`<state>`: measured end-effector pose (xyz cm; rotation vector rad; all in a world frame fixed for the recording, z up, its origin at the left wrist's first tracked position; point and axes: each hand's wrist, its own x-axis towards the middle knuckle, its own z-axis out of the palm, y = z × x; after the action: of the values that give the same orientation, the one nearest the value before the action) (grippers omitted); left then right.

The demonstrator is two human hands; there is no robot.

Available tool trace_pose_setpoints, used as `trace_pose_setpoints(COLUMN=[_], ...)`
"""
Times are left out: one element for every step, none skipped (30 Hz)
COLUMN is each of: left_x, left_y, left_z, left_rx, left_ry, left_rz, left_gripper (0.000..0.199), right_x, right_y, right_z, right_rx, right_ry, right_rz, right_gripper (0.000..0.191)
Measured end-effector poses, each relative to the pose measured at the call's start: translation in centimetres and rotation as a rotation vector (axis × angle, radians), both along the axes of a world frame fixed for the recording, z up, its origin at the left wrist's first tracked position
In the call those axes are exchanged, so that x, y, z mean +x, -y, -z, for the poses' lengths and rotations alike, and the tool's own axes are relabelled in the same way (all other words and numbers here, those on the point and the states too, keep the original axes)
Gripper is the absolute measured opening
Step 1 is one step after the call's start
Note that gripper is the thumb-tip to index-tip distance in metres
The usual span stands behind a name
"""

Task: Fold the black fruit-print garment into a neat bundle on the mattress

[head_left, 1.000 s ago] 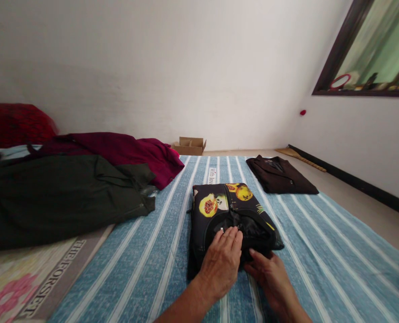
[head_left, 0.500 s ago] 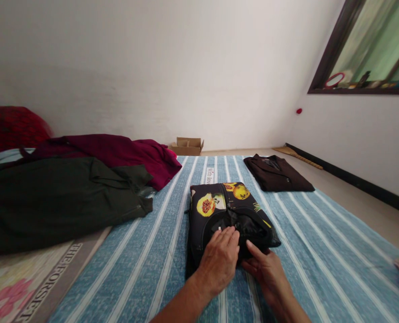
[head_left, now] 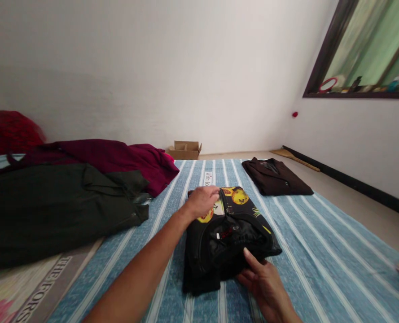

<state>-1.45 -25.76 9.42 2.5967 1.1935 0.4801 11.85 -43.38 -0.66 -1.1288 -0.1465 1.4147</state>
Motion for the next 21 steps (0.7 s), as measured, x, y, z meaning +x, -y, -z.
trace_pose_setpoints(left_x=[-0.1,-0.1,-0.1,0.0,0.0,0.1,0.2,0.3,0.5,0.6,0.7,0.7,0.8,0.8,0.8,0.8,0.8,0.8,0.7,0.7,0.8], left_y=[-2.1,-4.0,-5.8,-7.5,-8.9,-10.2,-11.2,-12.1,-12.8,-13.4,-13.8,-14.1,-14.4,-14.6,-14.8,-14.9,-15.1,-15.2,-15.3,-15.4,-15.5], left_z=[0.2,0.6,1.0,1.5,2.0,2.5,3.0,3.4,3.7,4.0,4.2,4.3,4.4,4.5,4.6,4.7,4.7,4.8,4.9,4.9,5.0], left_rx=[0.001,-0.017,-0.03,-0.048,-0.074,-0.103,-0.136,-0.174,-0.216,-0.261,-0.306,-0.35,-0.389,-0.42,-0.442,-0.461,-0.484,-0.516,-0.554,-0.596,-0.634], left_ry=[-0.05,-0.116,-0.14,-0.158,-0.18,-0.197,-0.215,-0.233,-0.25,-0.265,-0.278,-0.286,-0.291,-0.292,-0.293,-0.292,-0.29,-0.284,-0.274,-0.261,-0.248], left_rz=[-0.09,-0.146,-0.166,-0.174,-0.173,-0.166,-0.154,-0.138,-0.12,-0.099,-0.078,-0.058,-0.04,-0.027,-0.018,-0.014,-0.016,-0.024,-0.037,-0.053,-0.069], left_gripper=[0.027,0.033,0.041,0.046,0.051,0.056,0.058,0.059,0.059,0.057,0.054,0.053,0.053,0.054,0.055,0.056,0.058,0.059,0.059,0.059,0.058], right_x=[0.0,0.0,0.0,0.0,0.1,0.1,0.0,0.0,-0.1,-0.2,-0.3,-0.4,-0.4,-0.5,-0.5,-0.4,-0.4,-0.3,-0.3,-0.3,-0.3], right_y=[0.0,0.0,-0.1,-0.1,-0.2,-0.4,-0.5,-0.7,-0.9,-1.1,-1.3,-1.5,-1.6,-1.7,-1.8,-1.8,-1.9,-1.9,-1.9,-1.9,-2.0], right_z=[0.0,0.0,0.1,0.2,0.4,0.5,0.6,0.7,0.8,0.9,0.9,1.0,1.0,1.1,1.2,1.3,1.5,1.6,1.9,2.1,2.3], right_rx=[-0.007,-0.012,-0.014,-0.015,-0.019,-0.031,-0.052,-0.079,-0.106,-0.13,-0.147,-0.158,-0.164,-0.167,-0.167,-0.169,-0.168,-0.164,-0.159,-0.152,-0.144], right_ry=[-0.003,-0.009,-0.018,-0.026,-0.035,-0.043,-0.046,-0.041,-0.03,-0.015,0.005,0.024,0.038,0.044,0.043,0.033,0.019,0.007,0.002,0.003,0.008], right_rz=[0.002,-0.002,-0.011,-0.022,-0.034,-0.047,-0.053,-0.05,-0.039,-0.027,-0.013,0.0,0.006,0.006,0.006,0.003,0.003,0.008,0.017,0.029,0.044], right_gripper=[0.072,0.072,0.071,0.071,0.071,0.071,0.072,0.072,0.072,0.071,0.07,0.069,0.068,0.067,0.067,0.067,0.067,0.067,0.067,0.066,0.065])
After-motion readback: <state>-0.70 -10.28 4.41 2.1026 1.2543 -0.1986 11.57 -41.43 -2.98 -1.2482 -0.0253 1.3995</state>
